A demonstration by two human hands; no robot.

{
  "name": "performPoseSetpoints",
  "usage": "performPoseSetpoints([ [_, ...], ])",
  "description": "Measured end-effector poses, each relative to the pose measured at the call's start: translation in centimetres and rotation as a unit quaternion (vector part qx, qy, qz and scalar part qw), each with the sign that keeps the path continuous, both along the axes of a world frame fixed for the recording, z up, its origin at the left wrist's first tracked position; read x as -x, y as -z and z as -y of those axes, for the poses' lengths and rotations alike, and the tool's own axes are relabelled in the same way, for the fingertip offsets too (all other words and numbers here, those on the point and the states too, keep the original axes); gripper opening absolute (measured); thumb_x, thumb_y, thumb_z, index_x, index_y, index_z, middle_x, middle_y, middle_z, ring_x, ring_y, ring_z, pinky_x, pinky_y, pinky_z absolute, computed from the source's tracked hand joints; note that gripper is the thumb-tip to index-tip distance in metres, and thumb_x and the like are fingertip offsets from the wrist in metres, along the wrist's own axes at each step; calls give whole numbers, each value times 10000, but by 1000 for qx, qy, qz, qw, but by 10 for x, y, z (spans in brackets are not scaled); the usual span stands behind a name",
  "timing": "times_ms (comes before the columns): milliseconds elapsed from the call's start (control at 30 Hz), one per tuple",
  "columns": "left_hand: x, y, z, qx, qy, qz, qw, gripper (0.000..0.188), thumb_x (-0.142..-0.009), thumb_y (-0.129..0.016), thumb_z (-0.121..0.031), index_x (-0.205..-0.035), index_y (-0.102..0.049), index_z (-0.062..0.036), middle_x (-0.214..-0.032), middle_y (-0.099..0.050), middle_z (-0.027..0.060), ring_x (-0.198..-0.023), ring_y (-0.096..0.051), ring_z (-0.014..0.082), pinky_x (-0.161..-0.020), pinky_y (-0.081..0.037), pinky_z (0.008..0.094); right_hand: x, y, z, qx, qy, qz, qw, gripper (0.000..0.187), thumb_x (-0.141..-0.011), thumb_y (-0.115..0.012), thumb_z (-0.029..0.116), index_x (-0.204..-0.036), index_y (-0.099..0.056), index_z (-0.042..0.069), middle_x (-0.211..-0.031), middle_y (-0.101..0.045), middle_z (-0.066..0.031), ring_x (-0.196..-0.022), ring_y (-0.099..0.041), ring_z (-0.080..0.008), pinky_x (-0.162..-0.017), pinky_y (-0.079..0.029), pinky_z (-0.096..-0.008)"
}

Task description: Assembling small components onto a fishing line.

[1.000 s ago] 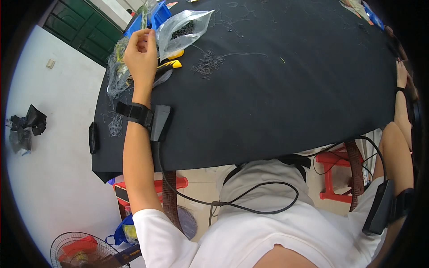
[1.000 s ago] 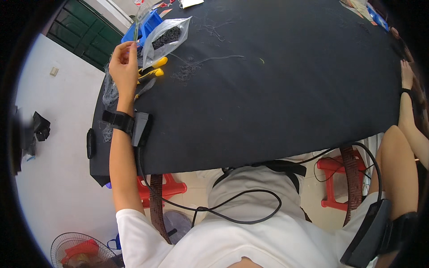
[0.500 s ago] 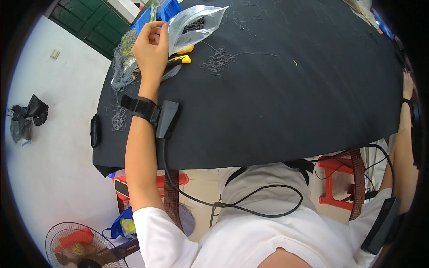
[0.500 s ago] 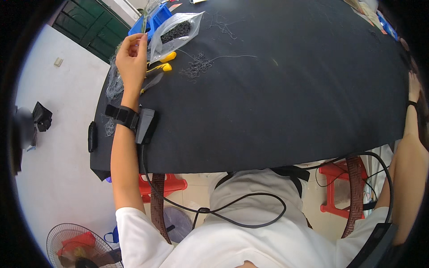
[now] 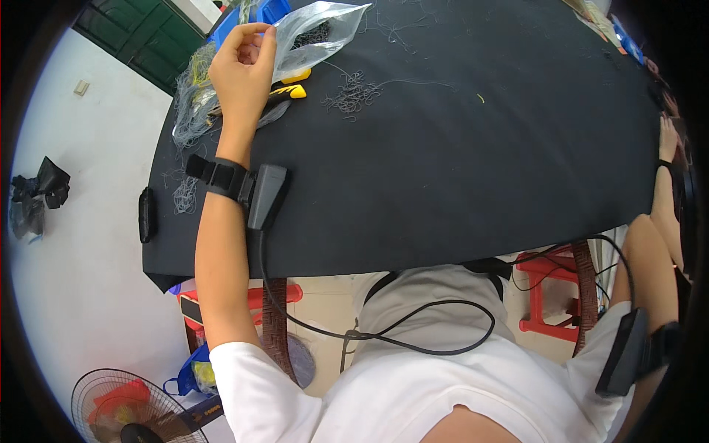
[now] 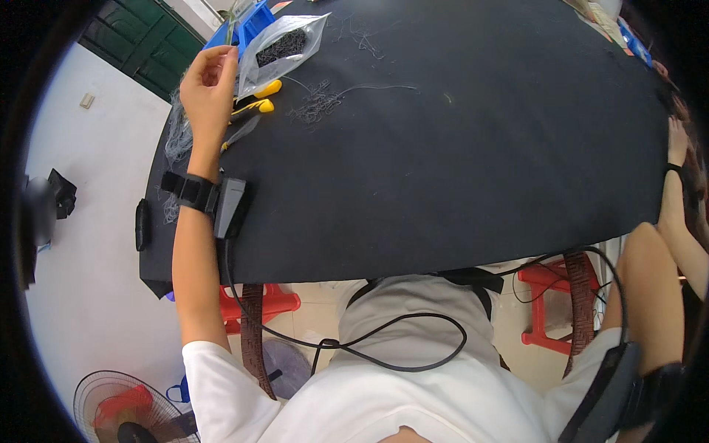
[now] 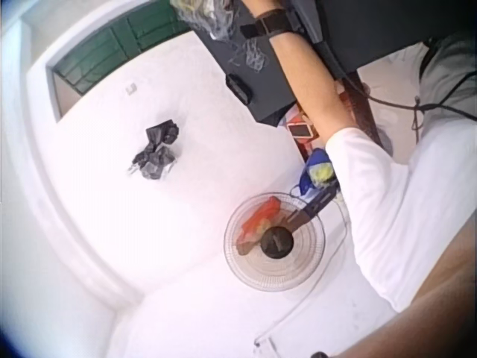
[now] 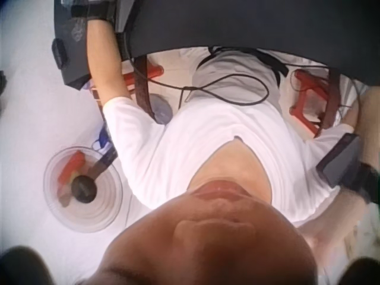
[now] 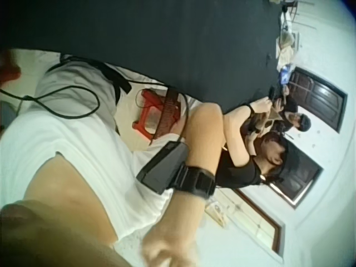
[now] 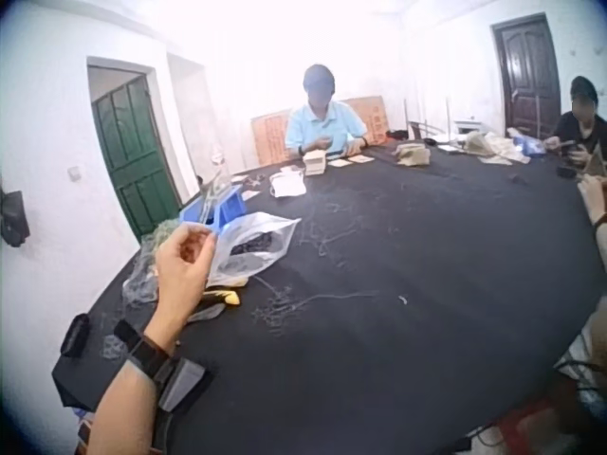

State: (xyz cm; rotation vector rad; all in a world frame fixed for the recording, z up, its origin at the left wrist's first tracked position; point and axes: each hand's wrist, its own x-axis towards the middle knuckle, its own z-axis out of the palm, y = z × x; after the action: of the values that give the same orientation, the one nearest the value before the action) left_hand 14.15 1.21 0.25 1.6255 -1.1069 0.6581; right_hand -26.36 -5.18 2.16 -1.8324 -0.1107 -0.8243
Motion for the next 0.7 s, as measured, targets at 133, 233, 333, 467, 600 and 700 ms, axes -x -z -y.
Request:
performPoseSetpoints([
  [133,39,-11,19,31,115,1,993,95,-791,-652,-121,-847,-656,-45,-636,-571,-32,-533,-439,6,-486,-325,168,-25,-8,52,24,25,4,999,313,-888,-456,210,-1072,-575,-14,-1098,-590,-104,-938,-590,-168,-776,-452,-266],
  [233,92,-27,41,-20,234,3,972,78,-779,-658,-109,-836,-659,-56,-635,-612,-26,-544,-486,0,-473,-322,165,-49,-39,130,30,64,15,997,315,-887,-456,207,-1075,-572,-17,-1099,-590,-105,-934,-592,-169,-773,-456,-266],
  [333,111,-17,21,-99,224,-4,969,62,-759,-662,-87,-817,-660,-68,-631,-626,-21,-512,-500,4,-448,-319,165,-105,-21,134,92,-2,-39,995,346,-836,-518,162,-1137,-536,-5,-1129,-573,-117,-900,-603,-164,-722,-457,-268],
  [467,125,-5,27,-152,266,-95,947,80,-770,-649,-76,-830,-626,-29,-647,-619,-15,-498,-465,-3,-447,-321,157,-134,10,117,-196,-206,-235,929,366,-834,-576,159,-1163,-518,9,-1088,-590,-106,-783,-605,-126,-685,-468,-227],
  [600,125,7,28,-199,316,-155,915,81,-783,-637,-74,-835,-613,-17,-615,-578,-13,-501,-445,-5,-463,-340,160,-136,33,115,-259,-217,-249,908,290,-860,-568,165,-1108,-541,17,-1006,-611,-89,-798,-604,-125,-704,-475,-223],
  [700,123,8,29,-225,302,-140,916,69,-833,-600,-68,-892,-591,-33,-711,-578,-63,-558,-433,-43,-493,-303,118,-137,37,113,-275,-203,-260,903,212,-858,-576,163,-1026,-568,35,-903,-614,-73,-772,-590,-112,-697,-469,-218],
])
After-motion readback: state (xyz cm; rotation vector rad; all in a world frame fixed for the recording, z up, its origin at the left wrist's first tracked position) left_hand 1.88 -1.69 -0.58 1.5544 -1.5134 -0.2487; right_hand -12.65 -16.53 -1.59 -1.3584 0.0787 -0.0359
